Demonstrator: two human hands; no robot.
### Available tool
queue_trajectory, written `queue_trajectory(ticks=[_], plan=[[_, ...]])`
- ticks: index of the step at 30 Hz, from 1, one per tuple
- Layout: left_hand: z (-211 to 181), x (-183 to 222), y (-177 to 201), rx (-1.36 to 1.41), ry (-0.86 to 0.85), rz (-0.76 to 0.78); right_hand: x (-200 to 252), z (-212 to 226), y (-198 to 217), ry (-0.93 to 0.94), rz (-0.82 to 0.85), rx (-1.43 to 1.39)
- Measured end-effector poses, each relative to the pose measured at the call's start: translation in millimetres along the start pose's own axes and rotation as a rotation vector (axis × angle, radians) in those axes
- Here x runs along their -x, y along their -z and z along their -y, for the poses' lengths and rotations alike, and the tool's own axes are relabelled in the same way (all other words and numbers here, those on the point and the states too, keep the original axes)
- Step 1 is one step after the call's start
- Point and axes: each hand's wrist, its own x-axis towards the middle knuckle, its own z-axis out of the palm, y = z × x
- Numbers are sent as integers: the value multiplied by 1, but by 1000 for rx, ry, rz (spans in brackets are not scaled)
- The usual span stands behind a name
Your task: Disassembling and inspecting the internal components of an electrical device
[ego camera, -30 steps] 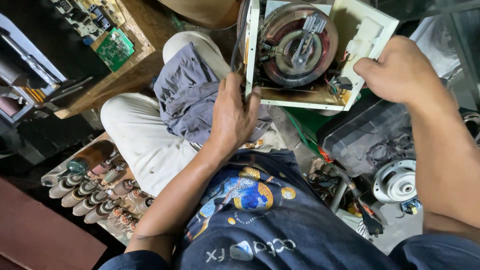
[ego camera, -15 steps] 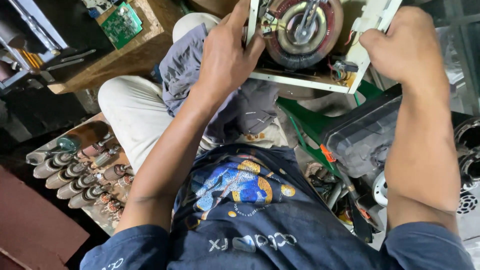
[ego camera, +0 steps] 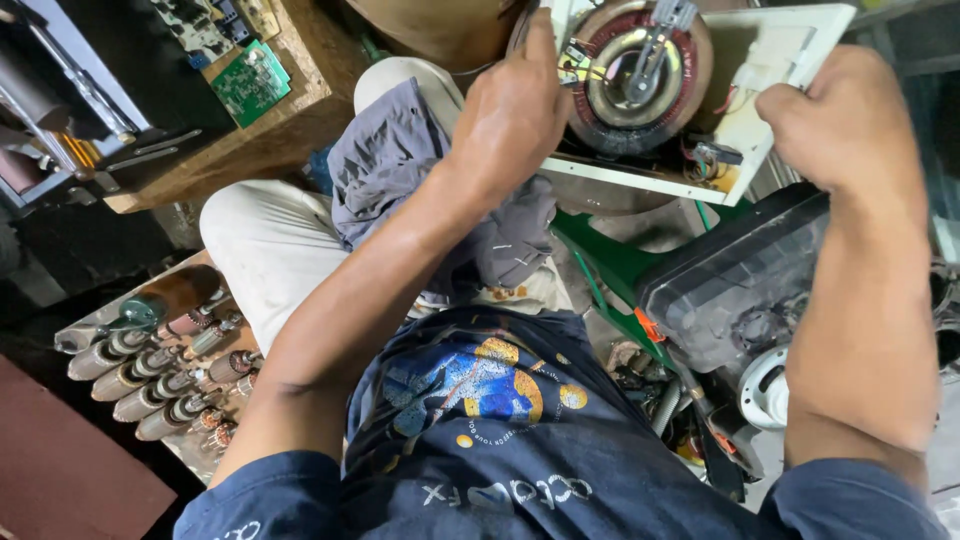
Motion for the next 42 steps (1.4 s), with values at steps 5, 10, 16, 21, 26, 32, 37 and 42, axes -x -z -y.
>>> queue_trajectory(ticks=[5,10,16,21,26,32,37,42], plan=[[-9,-17,-23,25,-80,30,26,-12,18,-18,-92,-34],[3,-27,-38,105,-157,2,38,-24,6,11,-268,53],[20,-24,-46,23,-220,-80,41,-25,-21,-124,-270,-119],[24,-35,-32,82,-242,-54,46,-19,-30,-149,-266,-67],[14,-41,-13,180,-306,-97,56,-15,-42,-153,-258,-145],[14,-40,-23,94,-356,-136,63,-21,-52,-144,-291,-187],[-19,-16,-13,-106,-333,-299,54,-21,-47,111,-382,-238],[-10,12,-17,-137,-605,18,57,-14,-46,87,-371,-287]])
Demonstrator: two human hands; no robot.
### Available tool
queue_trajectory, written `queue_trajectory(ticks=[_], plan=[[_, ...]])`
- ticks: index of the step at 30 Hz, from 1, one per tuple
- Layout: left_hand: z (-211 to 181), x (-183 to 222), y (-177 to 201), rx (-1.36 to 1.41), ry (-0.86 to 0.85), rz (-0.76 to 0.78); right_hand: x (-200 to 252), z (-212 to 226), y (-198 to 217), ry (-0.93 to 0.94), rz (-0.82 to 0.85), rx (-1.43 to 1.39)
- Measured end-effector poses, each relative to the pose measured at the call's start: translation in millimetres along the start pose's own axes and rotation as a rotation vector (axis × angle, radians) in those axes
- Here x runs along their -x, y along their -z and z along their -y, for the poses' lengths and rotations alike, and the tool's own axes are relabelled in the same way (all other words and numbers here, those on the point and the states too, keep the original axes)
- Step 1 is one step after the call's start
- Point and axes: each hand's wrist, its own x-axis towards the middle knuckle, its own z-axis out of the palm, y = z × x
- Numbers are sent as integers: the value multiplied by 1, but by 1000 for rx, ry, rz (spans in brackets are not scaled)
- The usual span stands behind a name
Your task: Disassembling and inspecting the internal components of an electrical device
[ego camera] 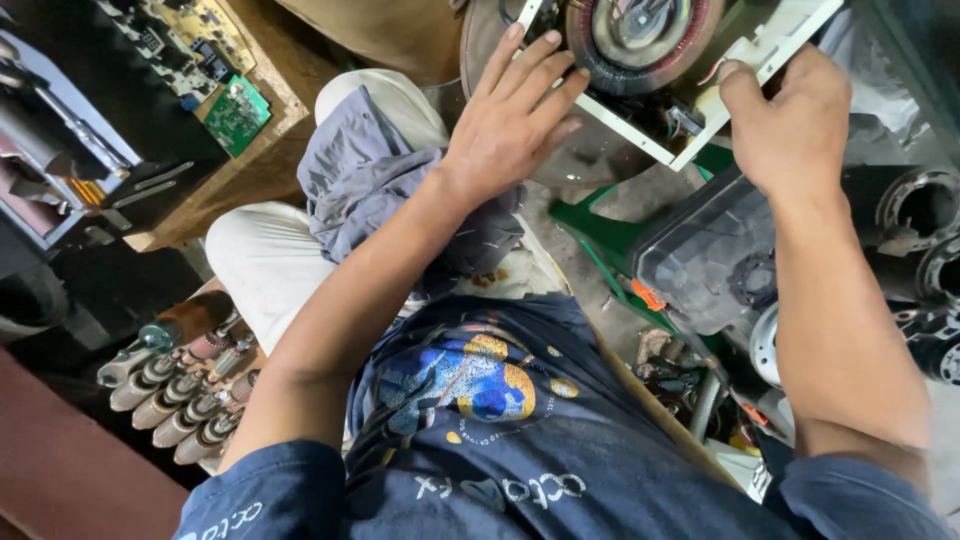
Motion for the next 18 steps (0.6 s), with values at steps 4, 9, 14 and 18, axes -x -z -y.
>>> queue_trajectory(ticks=[4,9,14,18], plan=[[-4,-2,5,27,15,-80,12,-4,6,41,3,135],[-9,-3,-1,47,81,-110,15,57,15,425,-184,287],[-10,3,-6,97,87,-131,3,52,9,700,17,375],[-11,12,-5,109,97,-119,-15,49,5,767,132,804]])
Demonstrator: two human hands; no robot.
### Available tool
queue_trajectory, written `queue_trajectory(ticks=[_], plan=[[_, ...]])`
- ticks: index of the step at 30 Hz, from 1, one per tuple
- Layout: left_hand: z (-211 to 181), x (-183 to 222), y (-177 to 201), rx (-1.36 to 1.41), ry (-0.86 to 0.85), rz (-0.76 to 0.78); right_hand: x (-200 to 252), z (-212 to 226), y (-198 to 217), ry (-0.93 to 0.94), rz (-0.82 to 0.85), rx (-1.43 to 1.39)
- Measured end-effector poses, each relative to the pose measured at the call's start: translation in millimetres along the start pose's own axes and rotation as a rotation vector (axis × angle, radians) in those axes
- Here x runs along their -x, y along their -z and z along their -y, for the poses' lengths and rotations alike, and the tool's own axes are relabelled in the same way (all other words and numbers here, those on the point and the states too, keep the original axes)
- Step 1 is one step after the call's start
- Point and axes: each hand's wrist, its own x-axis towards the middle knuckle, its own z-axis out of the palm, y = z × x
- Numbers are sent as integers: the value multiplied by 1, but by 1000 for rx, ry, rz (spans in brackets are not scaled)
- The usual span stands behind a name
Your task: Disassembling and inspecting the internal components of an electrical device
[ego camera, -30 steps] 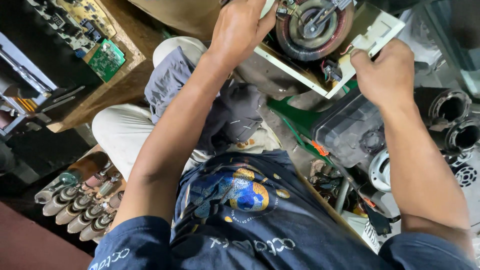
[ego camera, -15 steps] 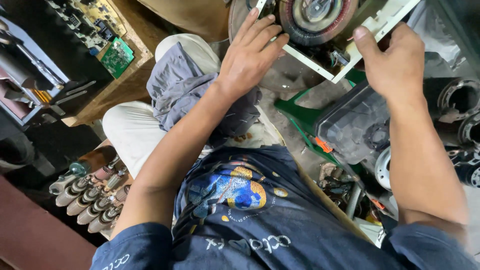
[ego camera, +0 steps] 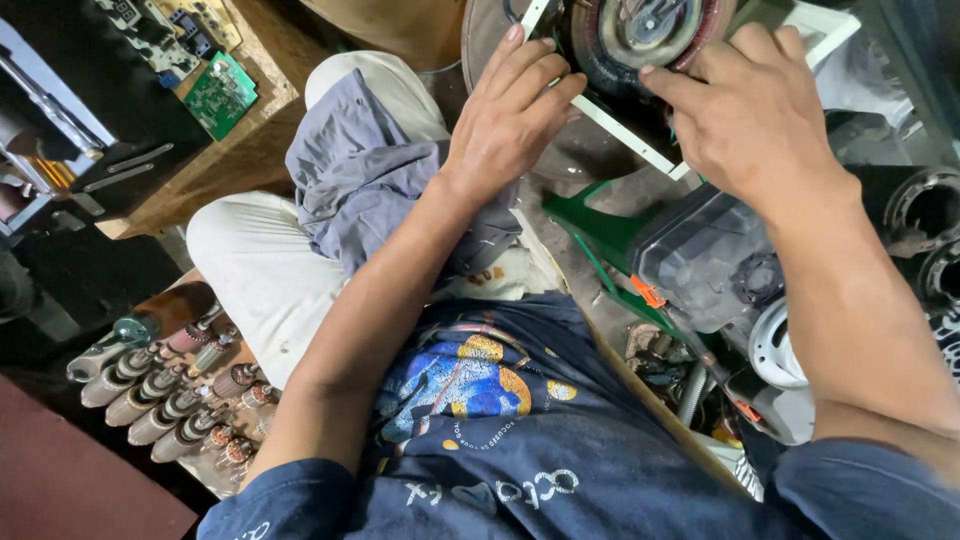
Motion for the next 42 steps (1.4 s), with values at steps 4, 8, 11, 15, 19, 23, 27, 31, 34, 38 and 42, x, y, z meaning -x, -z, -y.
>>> queue_trajectory(ticks=[4,8,11,15,19,23,27,31,34,38,42], plan=[[0,8,0,29,11,-17,-13,6,-2,52,68,234],[0,12,0,62,15,8,-14,8,-10,85,88,263],[-4,12,3,57,25,-29,-12,11,-12,80,126,267],[-5,14,5,46,11,-11,-11,14,-9,87,167,262],[-5,15,5,43,7,-30,-13,15,-8,102,143,206],[-6,16,7,10,-2,-17,-10,18,-6,106,132,229],[-5,17,6,31,8,-12,-9,23,-5,85,125,246],[-7,17,8,30,16,-22,-9,27,-4,66,132,248],[-8,16,8,31,17,-32,-10,27,-4,73,150,225],[-7,17,8,30,8,-15,-8,28,-1,63,158,238],[-6,16,10,-28,-21,21,-4,38,11,7,46,107]])
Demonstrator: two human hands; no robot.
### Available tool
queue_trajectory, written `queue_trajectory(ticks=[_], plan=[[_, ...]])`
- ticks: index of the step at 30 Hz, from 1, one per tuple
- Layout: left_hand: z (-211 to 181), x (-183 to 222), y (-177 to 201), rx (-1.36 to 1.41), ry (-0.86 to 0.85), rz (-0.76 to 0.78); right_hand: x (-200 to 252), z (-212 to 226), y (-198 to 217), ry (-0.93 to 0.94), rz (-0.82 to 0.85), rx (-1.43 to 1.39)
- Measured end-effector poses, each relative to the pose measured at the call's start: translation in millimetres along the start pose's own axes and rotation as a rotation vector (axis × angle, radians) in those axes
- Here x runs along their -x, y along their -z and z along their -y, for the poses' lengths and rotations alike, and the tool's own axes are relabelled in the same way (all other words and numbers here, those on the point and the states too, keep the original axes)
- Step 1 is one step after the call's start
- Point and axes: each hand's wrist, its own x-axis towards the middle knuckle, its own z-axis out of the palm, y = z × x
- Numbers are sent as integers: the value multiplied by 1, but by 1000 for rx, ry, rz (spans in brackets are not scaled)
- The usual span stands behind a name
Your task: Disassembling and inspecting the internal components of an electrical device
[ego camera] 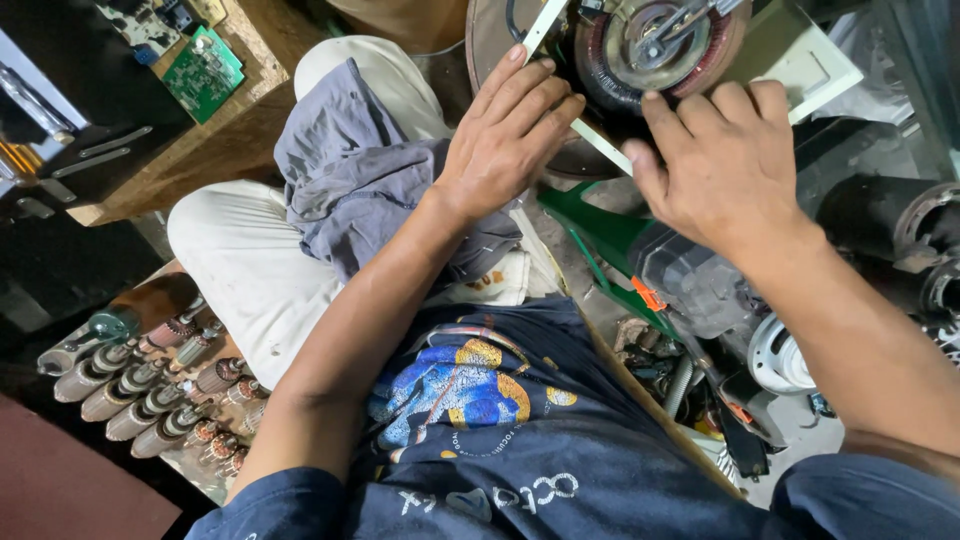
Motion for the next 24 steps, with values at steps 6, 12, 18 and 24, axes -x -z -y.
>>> queue_trajectory(ticks=[6,12,18,24], plan=[[11,2,3,-118,-83,87,20,17,-5,-71,99,-5],[25,1,5,-208,-186,197,14,22,-9,-111,-46,-78],[23,-8,-7,-406,-257,132,8,22,-5,-116,-44,-60],[23,-17,-16,-405,-196,105,4,12,-6,-113,-64,-104]])
